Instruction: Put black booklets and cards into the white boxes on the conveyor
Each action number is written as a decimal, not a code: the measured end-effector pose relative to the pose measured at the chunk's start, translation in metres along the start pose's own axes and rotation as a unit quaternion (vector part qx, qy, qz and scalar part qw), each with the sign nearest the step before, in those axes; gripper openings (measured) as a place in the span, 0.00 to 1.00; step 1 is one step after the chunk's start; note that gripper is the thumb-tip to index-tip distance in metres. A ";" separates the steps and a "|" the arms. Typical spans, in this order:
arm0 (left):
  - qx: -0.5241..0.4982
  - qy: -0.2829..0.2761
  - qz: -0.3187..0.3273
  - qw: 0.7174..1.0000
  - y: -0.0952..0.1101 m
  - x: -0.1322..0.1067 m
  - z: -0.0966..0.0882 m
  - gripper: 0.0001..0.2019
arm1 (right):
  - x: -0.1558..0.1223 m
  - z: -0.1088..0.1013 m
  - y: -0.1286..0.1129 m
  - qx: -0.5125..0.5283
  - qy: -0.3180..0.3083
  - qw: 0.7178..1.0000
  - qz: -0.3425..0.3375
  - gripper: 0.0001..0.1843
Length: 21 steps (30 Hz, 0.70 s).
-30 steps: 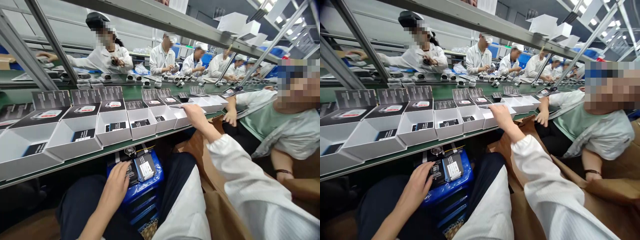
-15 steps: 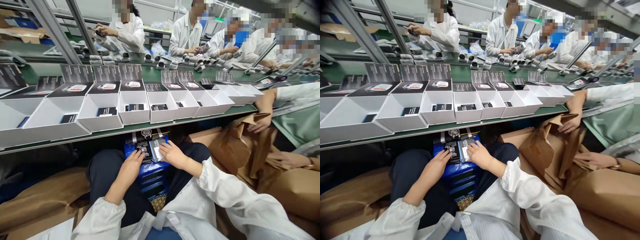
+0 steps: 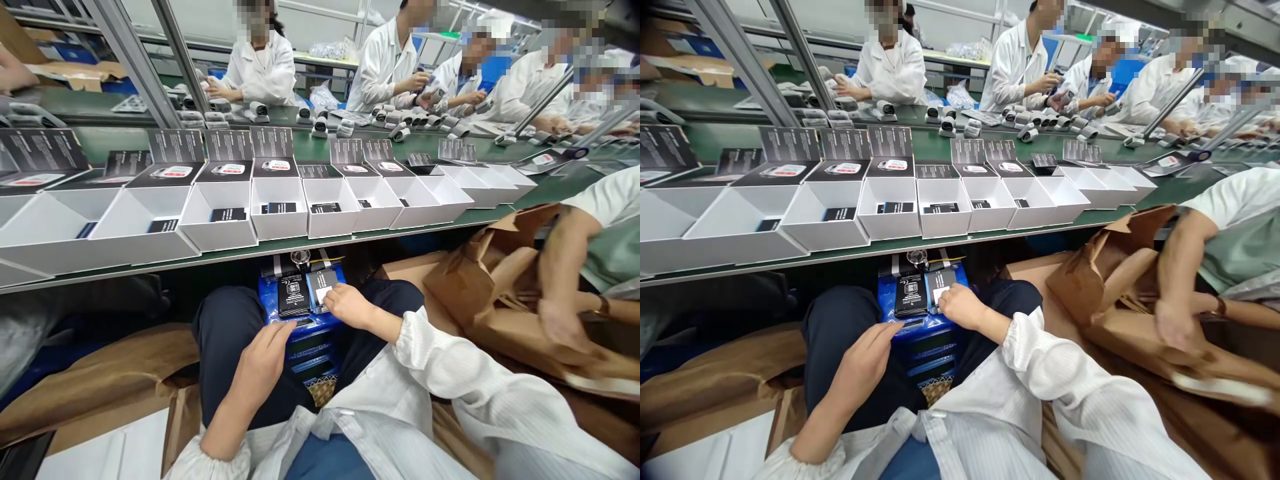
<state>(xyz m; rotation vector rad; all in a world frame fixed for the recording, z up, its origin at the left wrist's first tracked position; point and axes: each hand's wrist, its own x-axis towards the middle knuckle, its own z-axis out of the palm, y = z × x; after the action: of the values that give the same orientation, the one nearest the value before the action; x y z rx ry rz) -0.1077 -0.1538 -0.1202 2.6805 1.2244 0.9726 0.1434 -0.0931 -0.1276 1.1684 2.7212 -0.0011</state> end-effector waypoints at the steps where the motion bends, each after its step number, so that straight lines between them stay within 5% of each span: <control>1: 0.000 0.008 0.001 1.000 0.002 -0.001 0.001 0.18 | 0.000 -0.001 0.000 0.008 -0.004 1.000 0.004 0.14; 8: -0.024 0.002 0.053 0.998 0.009 0.010 0.007 0.16 | -0.010 -0.038 0.006 0.115 -0.017 0.990 0.080 0.12; 11: -0.036 0.013 0.092 0.995 0.014 0.032 0.006 0.16 | -0.036 -0.073 -0.001 0.210 0.009 0.976 0.064 0.12; 16: -0.070 0.110 0.127 0.983 0.034 0.083 0.011 0.21 | -0.075 -0.109 -0.010 0.291 0.033 0.953 0.074 0.13; 18: -0.083 0.124 0.131 0.980 0.038 0.096 0.013 0.24 | -0.090 -0.117 0.012 0.268 0.092 0.954 0.101 0.16; 21: -0.067 0.099 0.103 0.987 0.021 0.097 0.016 0.27 | -0.120 -0.129 0.084 0.181 0.276 0.926 0.182 0.19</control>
<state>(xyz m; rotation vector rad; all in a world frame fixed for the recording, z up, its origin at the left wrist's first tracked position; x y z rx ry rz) -0.0374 -0.0976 -0.0759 2.6950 0.8806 1.3267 0.2636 -0.1118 0.0250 2.0429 2.9923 -0.1546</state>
